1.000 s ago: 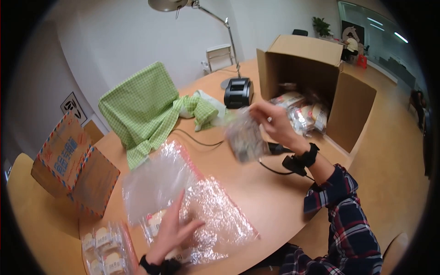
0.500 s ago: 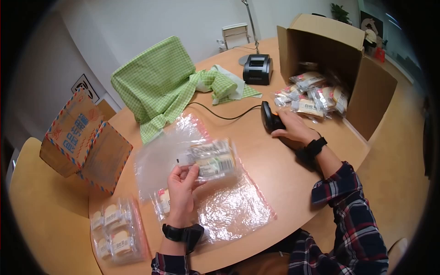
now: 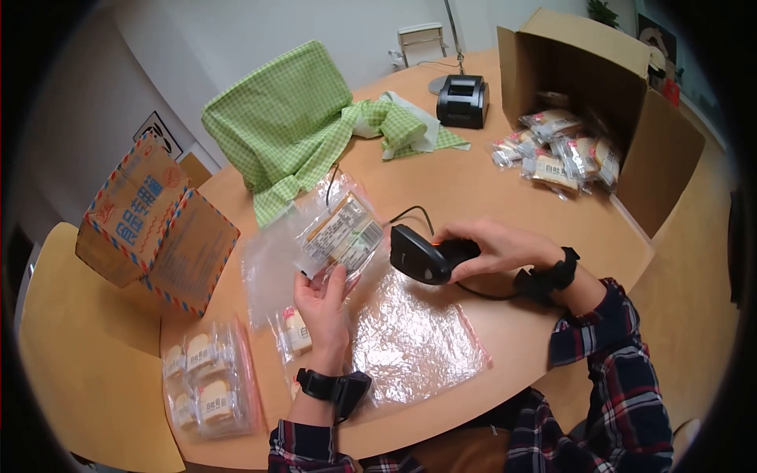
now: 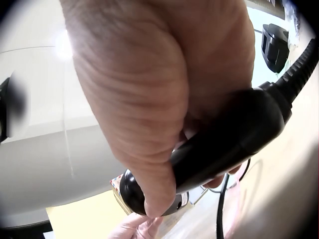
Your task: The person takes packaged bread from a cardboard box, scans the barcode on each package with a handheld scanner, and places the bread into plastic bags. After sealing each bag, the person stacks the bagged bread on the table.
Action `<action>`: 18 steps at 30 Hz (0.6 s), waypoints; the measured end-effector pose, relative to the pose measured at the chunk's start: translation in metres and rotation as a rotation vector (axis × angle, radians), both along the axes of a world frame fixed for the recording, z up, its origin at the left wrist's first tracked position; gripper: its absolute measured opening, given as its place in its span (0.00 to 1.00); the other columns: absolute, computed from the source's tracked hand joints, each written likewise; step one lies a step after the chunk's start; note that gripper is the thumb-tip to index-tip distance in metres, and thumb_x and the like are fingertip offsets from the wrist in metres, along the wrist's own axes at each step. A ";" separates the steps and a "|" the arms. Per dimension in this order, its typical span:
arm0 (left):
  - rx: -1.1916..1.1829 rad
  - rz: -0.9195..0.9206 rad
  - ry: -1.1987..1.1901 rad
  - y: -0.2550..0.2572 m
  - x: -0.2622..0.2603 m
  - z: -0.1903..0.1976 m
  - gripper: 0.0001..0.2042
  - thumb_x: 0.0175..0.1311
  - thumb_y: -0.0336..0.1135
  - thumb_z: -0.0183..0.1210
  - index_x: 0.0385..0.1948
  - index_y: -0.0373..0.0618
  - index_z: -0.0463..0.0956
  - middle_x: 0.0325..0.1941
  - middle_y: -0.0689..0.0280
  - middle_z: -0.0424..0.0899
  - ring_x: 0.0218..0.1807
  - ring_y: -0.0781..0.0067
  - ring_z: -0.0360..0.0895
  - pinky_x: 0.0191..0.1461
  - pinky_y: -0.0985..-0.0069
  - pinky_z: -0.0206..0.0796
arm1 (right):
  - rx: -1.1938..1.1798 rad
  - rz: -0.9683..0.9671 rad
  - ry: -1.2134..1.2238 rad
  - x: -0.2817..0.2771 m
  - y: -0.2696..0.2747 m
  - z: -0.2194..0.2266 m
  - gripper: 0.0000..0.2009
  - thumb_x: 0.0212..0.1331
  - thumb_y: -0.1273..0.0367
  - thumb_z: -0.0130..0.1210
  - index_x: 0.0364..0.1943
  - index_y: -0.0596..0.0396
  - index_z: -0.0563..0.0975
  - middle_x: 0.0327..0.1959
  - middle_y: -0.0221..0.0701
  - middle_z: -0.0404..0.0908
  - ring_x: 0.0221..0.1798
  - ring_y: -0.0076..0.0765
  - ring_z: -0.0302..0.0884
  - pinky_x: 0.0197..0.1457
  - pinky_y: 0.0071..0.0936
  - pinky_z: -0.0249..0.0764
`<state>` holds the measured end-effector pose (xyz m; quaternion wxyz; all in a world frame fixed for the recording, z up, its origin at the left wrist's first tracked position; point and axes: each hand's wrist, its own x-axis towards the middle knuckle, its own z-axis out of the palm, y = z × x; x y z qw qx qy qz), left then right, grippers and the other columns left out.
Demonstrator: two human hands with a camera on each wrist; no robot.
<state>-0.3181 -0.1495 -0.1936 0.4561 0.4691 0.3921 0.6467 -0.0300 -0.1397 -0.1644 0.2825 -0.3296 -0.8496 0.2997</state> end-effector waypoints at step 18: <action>0.128 -0.199 -0.014 -0.008 0.013 -0.004 0.12 0.51 0.13 0.57 0.19 0.43 0.69 0.58 0.50 0.73 0.64 0.52 0.69 0.64 0.63 0.67 | 0.699 -0.854 -0.141 0.062 0.041 -0.052 0.20 0.47 0.67 0.66 0.42 0.62 0.72 0.46 0.48 0.72 0.51 0.56 0.69 0.54 0.43 0.67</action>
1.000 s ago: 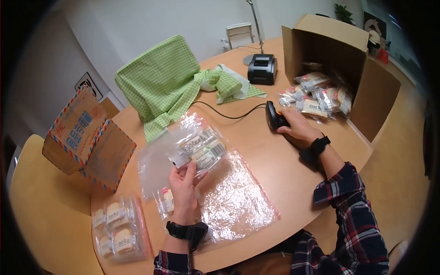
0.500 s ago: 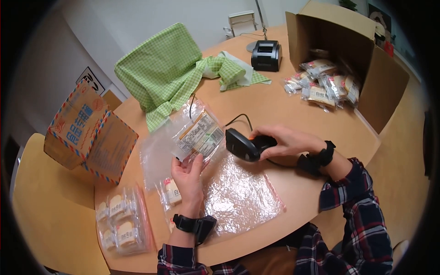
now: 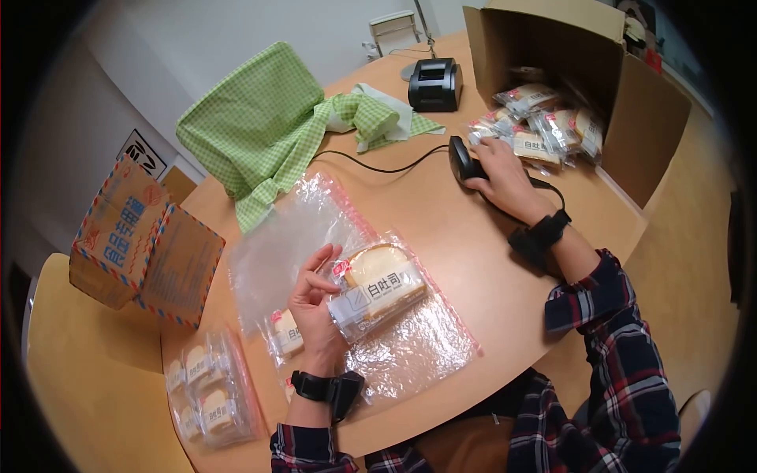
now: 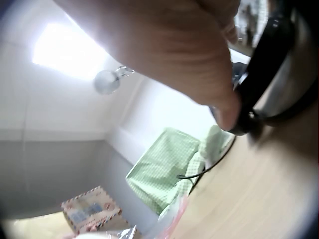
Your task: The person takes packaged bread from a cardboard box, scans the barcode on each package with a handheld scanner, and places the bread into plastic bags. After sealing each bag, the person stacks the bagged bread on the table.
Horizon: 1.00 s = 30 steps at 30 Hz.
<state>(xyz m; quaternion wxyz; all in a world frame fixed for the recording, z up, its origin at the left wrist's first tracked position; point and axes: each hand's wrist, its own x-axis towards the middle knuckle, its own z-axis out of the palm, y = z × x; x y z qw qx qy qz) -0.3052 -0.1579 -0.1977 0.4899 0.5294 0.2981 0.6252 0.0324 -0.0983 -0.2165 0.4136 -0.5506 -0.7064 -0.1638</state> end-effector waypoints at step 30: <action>0.167 0.109 0.797 -0.058 0.005 0.008 0.05 0.57 0.26 0.63 0.28 0.39 0.75 0.32 0.66 0.73 0.31 0.78 0.70 0.36 0.82 0.63 | -1.058 0.654 0.824 -0.068 -0.030 0.019 0.17 0.59 0.63 0.60 0.45 0.63 0.76 0.31 0.28 0.79 0.30 0.16 0.74 0.30 0.15 0.70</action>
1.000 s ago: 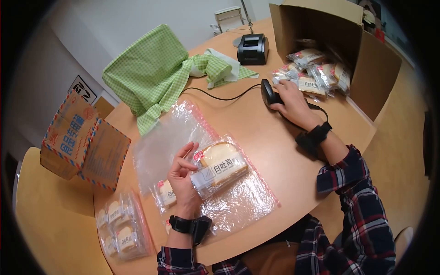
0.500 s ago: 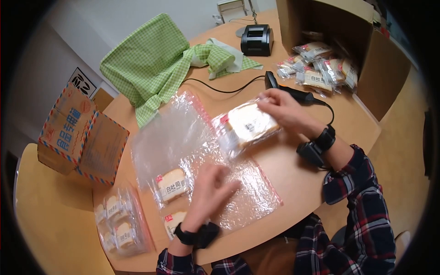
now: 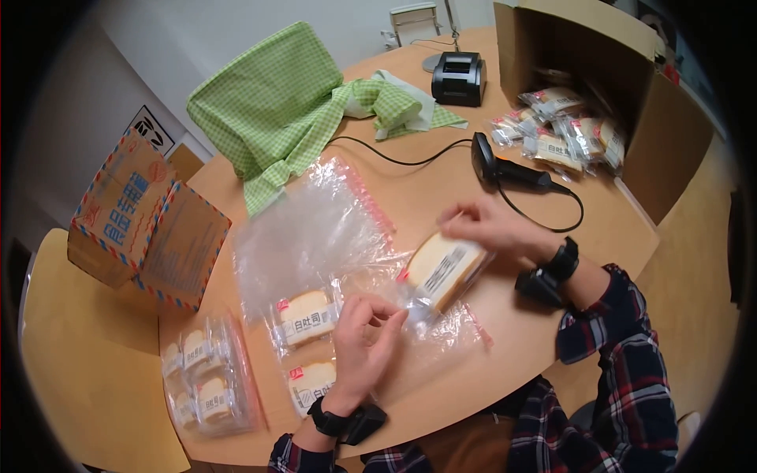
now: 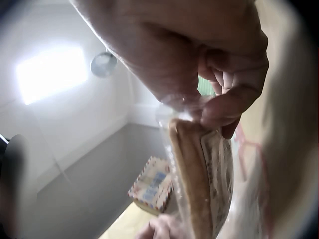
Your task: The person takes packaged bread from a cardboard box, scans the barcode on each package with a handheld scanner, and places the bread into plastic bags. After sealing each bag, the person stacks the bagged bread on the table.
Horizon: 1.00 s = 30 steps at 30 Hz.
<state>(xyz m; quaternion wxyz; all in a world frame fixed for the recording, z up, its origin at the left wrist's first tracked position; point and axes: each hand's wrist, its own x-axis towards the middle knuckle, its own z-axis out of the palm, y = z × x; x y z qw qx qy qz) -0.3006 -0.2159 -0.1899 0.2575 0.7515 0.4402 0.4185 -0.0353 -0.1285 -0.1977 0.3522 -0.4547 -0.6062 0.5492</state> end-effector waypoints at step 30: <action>-0.042 -0.076 -0.021 -0.006 0.012 -0.018 0.03 0.58 0.24 0.60 0.30 0.36 0.75 0.34 0.61 0.74 0.35 0.71 0.74 0.38 0.78 0.67 | -0.146 0.225 0.315 -0.063 -0.009 -0.011 0.10 0.59 0.72 0.59 0.41 0.62 0.73 0.28 0.25 0.75 0.32 0.18 0.74 0.33 0.15 0.70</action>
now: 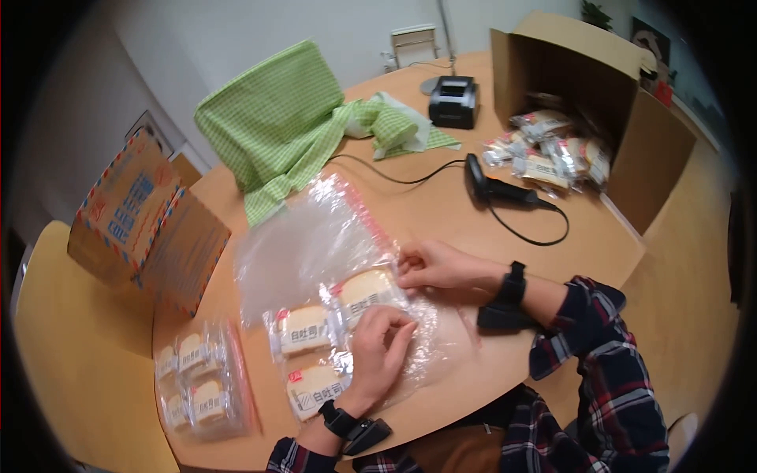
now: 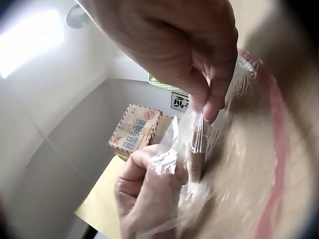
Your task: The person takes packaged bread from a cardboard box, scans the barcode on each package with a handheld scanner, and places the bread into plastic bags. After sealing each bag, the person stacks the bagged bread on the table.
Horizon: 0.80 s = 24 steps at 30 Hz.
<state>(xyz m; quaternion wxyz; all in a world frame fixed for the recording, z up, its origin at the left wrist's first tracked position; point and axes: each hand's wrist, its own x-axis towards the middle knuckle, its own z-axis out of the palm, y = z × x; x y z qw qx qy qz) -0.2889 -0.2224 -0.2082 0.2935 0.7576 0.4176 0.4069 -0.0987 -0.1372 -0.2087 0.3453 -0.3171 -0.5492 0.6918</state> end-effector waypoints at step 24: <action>0.086 -0.075 1.036 -0.047 -0.056 0.005 0.37 0.62 0.59 0.52 0.68 0.44 0.57 0.74 0.50 0.52 0.75 0.46 0.47 0.71 0.41 0.37 | 1.097 -0.822 -1.774 0.220 0.038 -0.006 0.03 0.45 0.75 0.56 0.25 0.56 0.80 0.30 0.39 0.80 0.36 0.44 0.80 0.41 0.38 0.73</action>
